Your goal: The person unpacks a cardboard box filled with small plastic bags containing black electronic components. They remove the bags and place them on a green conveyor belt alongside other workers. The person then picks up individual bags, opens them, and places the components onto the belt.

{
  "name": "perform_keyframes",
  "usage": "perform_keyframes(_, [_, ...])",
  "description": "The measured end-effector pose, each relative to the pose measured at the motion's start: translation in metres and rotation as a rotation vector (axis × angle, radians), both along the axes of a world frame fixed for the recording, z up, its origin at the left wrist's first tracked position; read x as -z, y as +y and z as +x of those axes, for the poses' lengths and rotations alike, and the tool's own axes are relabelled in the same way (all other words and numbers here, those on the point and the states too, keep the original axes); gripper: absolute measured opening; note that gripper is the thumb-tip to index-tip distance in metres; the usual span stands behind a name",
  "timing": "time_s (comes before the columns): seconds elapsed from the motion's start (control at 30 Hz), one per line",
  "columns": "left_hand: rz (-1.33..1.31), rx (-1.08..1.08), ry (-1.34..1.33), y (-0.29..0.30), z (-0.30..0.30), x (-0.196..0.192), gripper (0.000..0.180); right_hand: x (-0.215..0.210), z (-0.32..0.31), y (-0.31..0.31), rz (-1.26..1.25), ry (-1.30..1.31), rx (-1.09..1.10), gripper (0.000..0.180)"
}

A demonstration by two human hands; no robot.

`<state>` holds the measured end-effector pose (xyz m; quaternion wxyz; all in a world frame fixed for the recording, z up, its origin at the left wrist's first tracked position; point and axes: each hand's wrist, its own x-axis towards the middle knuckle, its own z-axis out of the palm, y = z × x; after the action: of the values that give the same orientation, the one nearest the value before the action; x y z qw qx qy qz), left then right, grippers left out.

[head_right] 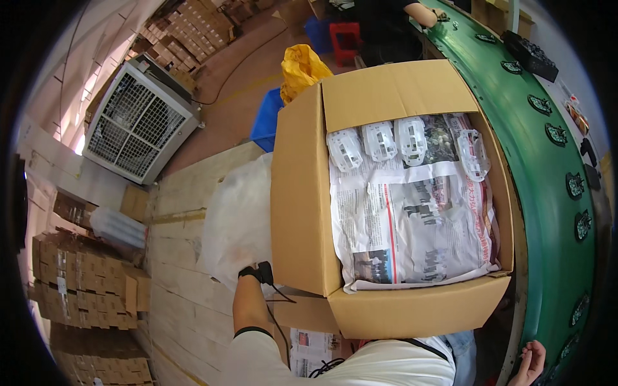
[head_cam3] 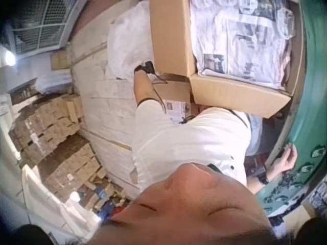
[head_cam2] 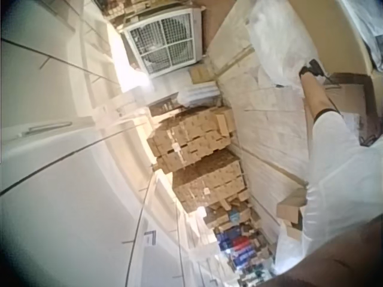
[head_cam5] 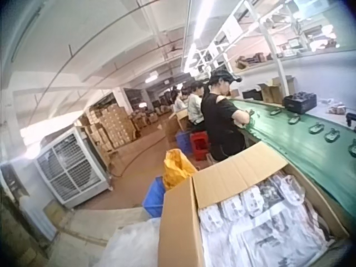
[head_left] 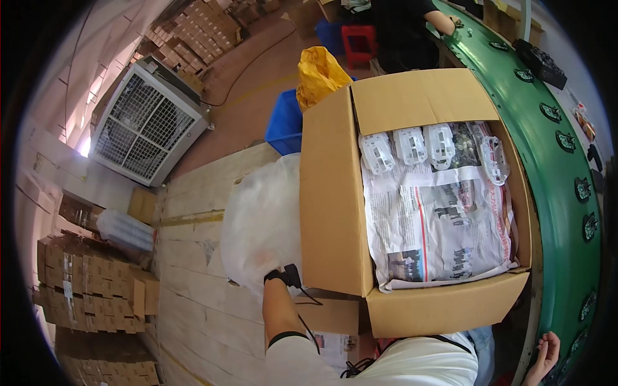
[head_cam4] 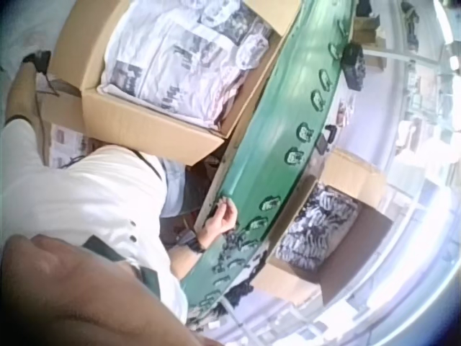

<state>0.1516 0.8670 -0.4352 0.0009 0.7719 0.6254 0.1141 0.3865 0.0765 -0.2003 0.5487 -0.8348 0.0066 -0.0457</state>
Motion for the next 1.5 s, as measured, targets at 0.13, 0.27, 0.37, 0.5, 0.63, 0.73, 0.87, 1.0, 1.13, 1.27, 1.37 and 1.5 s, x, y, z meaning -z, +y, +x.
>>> perform_keyframes(0.13, [0.160, 0.351, 0.196, 0.031, 0.011, -0.002, 0.056, 0.003, 0.000, -0.009, -0.003, 0.005, 0.013, 0.021])
perform_keyframes(0.27, [0.056, 0.524, 0.324, -0.003, 0.021, 0.033, 0.060, -0.001, -0.002, -0.004, -0.074, -0.005, 0.032, 0.021])
perform_keyframes(0.37, [-0.057, 0.401, 0.252, -0.028, 0.033, 0.038, 0.057, -0.004, -0.003, 0.001, -0.076, -0.016, 0.039, 0.021])
perform_keyframes(0.5, [0.085, 0.223, 0.082, 0.013, 0.046, 0.001, 0.054, -0.005, -0.003, -0.001, -0.045, -0.019, 0.021, 0.021])
perform_keyframes(0.63, [0.158, 0.275, 0.079, 0.018, 0.065, -0.010, 0.051, -0.007, -0.003, 0.002, -0.049, -0.018, 0.021, 0.022])
perform_keyframes(0.73, [0.100, 0.380, 0.151, -0.018, 0.074, 0.011, 0.048, -0.001, -0.005, -0.003, -0.094, -0.039, 0.013, 0.024])
perform_keyframes(0.87, [0.003, 0.431, 0.229, -0.037, 0.071, 0.016, 0.045, 0.007, -0.002, -0.005, -0.043, -0.070, 0.022, 0.020])
perform_keyframes(1.0, [0.021, 0.497, 0.237, -0.026, 0.066, 0.000, 0.042, 0.030, 0.005, -0.040, -0.016, -0.054, -0.110, 0.024])
perform_keyframes(1.13, [0.079, 0.725, 0.153, -0.072, 0.032, 0.003, 0.038, 0.034, 0.000, -0.029, -0.005, -0.050, -0.114, 0.021])
perform_keyframes(1.27, [0.108, 0.917, -0.004, -0.139, 0.006, -0.022, 0.035, 0.026, -0.015, -0.011, 0.030, -0.044, -0.088, 0.020])
perform_keyframes(1.37, [-0.110, 0.678, -0.027, -0.178, 0.022, -0.098, 0.031, 0.023, -0.021, -0.005, 0.081, -0.031, -0.067, 0.019])
perform_keyframes(1.5, [-0.272, 0.473, -0.370, -0.196, 0.064, -0.181, 0.031, 0.002, -0.020, 0.022, -0.042, -0.064, 0.049, 0.014])
